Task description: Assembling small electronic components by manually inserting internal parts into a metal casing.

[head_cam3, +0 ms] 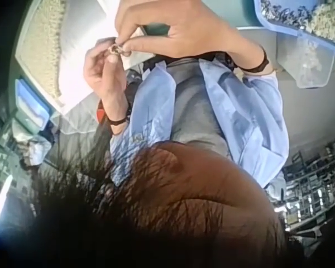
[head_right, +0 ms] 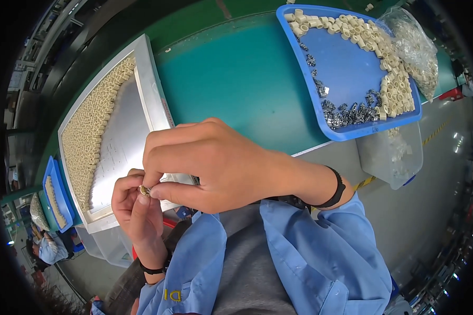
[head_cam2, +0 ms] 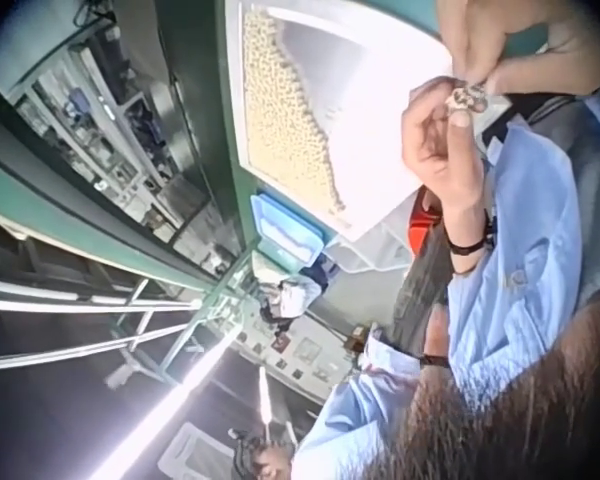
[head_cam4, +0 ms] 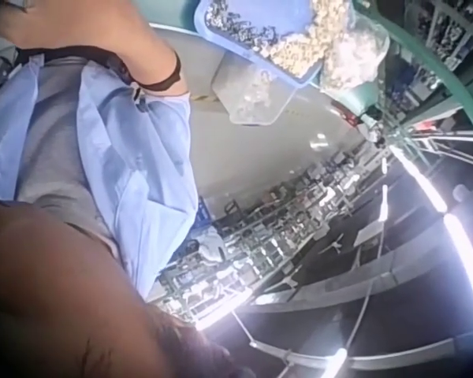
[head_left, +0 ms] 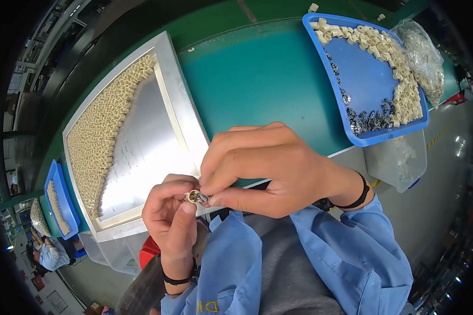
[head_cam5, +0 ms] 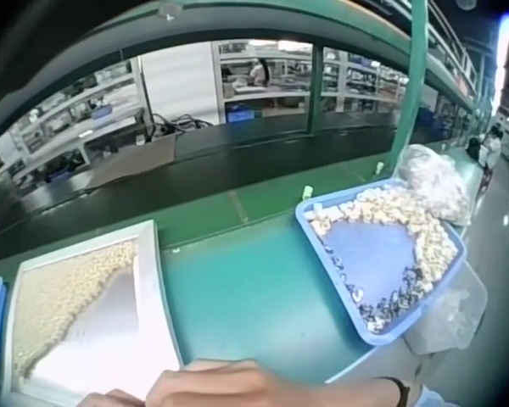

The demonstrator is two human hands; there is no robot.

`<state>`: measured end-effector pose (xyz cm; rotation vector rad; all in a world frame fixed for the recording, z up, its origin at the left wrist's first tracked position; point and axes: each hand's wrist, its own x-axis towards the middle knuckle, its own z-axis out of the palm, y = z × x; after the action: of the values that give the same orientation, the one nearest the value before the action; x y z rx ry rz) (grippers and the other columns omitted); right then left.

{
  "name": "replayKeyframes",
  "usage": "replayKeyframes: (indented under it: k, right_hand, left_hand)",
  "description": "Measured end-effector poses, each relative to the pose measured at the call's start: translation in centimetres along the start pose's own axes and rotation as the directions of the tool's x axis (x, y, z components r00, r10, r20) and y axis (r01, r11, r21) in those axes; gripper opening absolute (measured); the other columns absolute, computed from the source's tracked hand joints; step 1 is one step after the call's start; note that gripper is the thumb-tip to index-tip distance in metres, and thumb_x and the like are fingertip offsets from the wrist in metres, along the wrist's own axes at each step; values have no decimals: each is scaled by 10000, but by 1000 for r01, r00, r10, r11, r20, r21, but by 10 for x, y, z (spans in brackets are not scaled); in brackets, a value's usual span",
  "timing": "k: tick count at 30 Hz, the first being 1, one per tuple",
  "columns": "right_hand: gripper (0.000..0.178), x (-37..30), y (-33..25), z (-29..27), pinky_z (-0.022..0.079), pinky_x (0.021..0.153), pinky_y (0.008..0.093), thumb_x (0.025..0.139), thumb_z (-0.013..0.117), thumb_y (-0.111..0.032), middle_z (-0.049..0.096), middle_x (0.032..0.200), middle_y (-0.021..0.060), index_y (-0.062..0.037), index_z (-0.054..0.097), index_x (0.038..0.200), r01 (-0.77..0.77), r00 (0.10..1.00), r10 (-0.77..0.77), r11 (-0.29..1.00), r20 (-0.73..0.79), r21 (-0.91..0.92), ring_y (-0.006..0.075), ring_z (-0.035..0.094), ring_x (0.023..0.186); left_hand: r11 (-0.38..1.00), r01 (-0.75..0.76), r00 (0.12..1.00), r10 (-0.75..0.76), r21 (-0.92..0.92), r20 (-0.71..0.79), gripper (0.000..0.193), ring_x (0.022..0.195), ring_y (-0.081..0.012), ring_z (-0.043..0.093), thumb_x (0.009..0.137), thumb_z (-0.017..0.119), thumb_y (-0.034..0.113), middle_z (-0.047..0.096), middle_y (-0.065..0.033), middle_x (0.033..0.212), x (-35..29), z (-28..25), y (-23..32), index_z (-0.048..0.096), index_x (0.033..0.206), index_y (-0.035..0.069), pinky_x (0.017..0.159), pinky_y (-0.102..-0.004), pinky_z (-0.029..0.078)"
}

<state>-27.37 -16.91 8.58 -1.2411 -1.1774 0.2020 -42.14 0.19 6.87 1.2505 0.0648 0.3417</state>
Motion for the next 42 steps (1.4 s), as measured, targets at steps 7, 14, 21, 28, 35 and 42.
replayKeyframes:
  k: [7, 14, 21, 28, 35, 42]
  right_hand:
    - [133, 1, 4, 6, 520, 693, 326, 775, 805, -30, 698, 884, 62, -43, 716, 872, 74, 997, -75, 994, 0, -84, 218, 682, 774]
    - [134, 0, 2, 5, 516, 731, 339, 776, 804, -63, 693, 876, 44, -57, 727, 886, 91, 996, -87, 985, 35, -145, 198, 679, 763]
    - [133, -1, 0, 4, 510, 734, 337, 782, 798, -59, 691, 882, 33, -60, 736, 900, 87, 996, -82, 988, 46, -125, 185, 666, 740]
    - [143, -7, 3, 6, 514, 742, 342, 779, 806, -71, 685, 883, 32, -63, 744, 907, 107, 994, -106, 984, 11, -140, 181, 651, 725]
    - [161, -9, 3, 13, 519, 751, 341, 787, 791, -69, 701, 931, 44, -41, 748, 939, 80, 997, -82, 985, -2, -151, 197, 659, 739]
    - [263, -29, 9, 21, 521, 774, 355, 836, 744, -79, 706, 1022, 76, -44, 738, 1097, 90, 989, -126, 929, -79, -358, 225, 667, 849]
  left_hand:
    - [992, 13, 1000, -17, 124, 26, 279, 850, -193, 598, 936, 632, 71, 594, -177, 1025, -2, -4, 3, 566, 1148, -98, 750, -295, 512]
    - [998, 47, 998, -49, 45, 45, 296, 798, -205, 651, 950, 645, 75, 633, -190, 1014, -3, 0, 5, 601, 1181, -106, 719, -293, 542]
    - [994, 95, 994, -91, -51, 67, 288, 740, -225, 694, 946, 662, 36, 660, -203, 978, -5, -5, 3, 645, 1196, -108, 659, -285, 571]
    - [959, 185, 982, -171, -215, 80, 291, 698, -232, 699, 919, 698, 11, 673, -216, 947, -4, -8, -2, 675, 1187, -100, 621, -300, 580]
    - [957, 159, 987, -150, -244, 52, 298, 704, -227, 697, 925, 680, 3, 674, -199, 930, -6, -6, -3, 671, 1209, -87, 620, -287, 572]
    - [967, 183, 982, -189, -180, -18, 319, 749, -194, 672, 931, 683, 59, 688, -188, 955, -6, -18, -20, 661, 1223, -67, 647, -256, 546]
